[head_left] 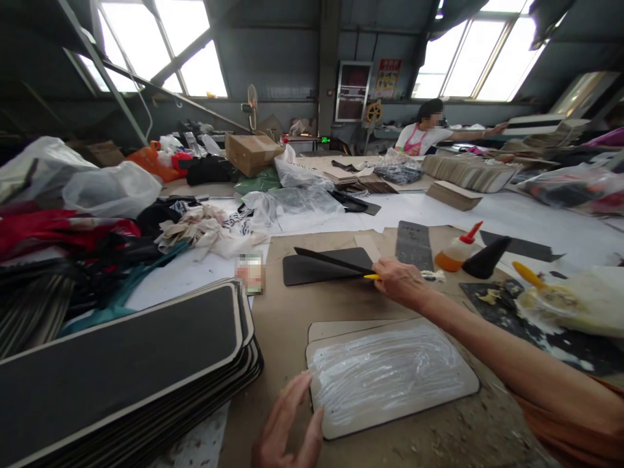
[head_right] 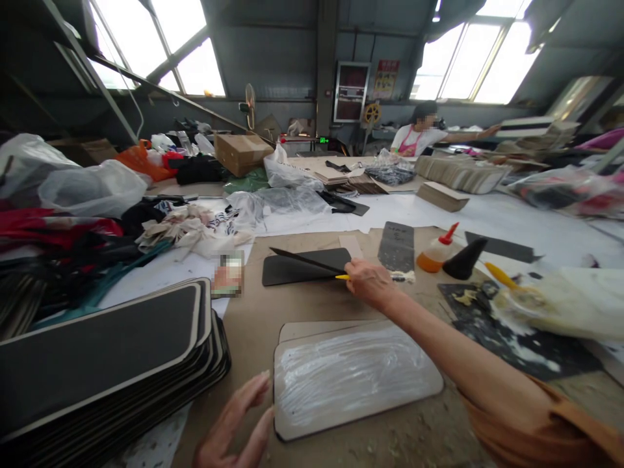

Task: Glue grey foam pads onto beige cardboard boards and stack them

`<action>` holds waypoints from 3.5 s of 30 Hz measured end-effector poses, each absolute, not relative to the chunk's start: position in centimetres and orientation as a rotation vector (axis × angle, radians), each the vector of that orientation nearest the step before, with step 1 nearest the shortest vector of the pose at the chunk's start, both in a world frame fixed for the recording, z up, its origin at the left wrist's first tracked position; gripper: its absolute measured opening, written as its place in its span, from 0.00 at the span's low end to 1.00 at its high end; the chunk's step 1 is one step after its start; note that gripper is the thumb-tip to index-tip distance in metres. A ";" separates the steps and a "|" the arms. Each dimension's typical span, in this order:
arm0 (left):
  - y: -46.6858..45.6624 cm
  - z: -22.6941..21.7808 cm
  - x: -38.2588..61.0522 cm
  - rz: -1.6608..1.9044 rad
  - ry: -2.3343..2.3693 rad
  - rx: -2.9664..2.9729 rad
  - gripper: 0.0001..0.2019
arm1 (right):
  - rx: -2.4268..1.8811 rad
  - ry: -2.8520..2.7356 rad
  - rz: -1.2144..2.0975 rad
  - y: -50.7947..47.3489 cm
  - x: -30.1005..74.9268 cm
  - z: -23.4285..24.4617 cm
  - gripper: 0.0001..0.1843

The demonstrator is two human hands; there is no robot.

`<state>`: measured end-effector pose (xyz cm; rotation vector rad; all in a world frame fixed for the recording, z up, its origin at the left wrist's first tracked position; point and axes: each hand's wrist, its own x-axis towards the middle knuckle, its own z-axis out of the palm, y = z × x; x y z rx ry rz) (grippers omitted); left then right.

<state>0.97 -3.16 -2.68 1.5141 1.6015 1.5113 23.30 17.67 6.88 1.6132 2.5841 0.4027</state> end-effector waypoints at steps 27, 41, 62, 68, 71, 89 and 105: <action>-4.8 1.2 5.5 1.334 1.278 0.260 0.18 | 2.511 2.076 -1.735 -3.1 32.7 4.8 0.22; 0.7 -0.6 1.4 0.681 1.891 1.428 0.15 | 2.241 2.250 -0.385 7.2 36.4 0.5 0.16; 0.6 0.5 1.7 0.408 2.022 1.369 0.16 | 2.140 2.098 -0.559 8.3 35.8 0.8 0.19; 0.9 0.8 1.6 0.351 2.032 1.324 0.18 | 2.178 2.032 -0.589 8.4 35.4 1.3 0.19; 0.9 0.8 1.5 0.326 2.043 1.317 0.19 | 2.177 2.032 -0.601 8.4 35.4 1.3 0.18; -0.1 0.0 1.3 0.664 2.022 1.377 0.12 | 2.158 2.020 -0.340 7.2 35.2 2.3 0.18; 0.3 1.4 -0.2 0.780 1.666 0.889 0.25 | 2.594 1.821 -1.612 5.2 35.2 3.0 0.20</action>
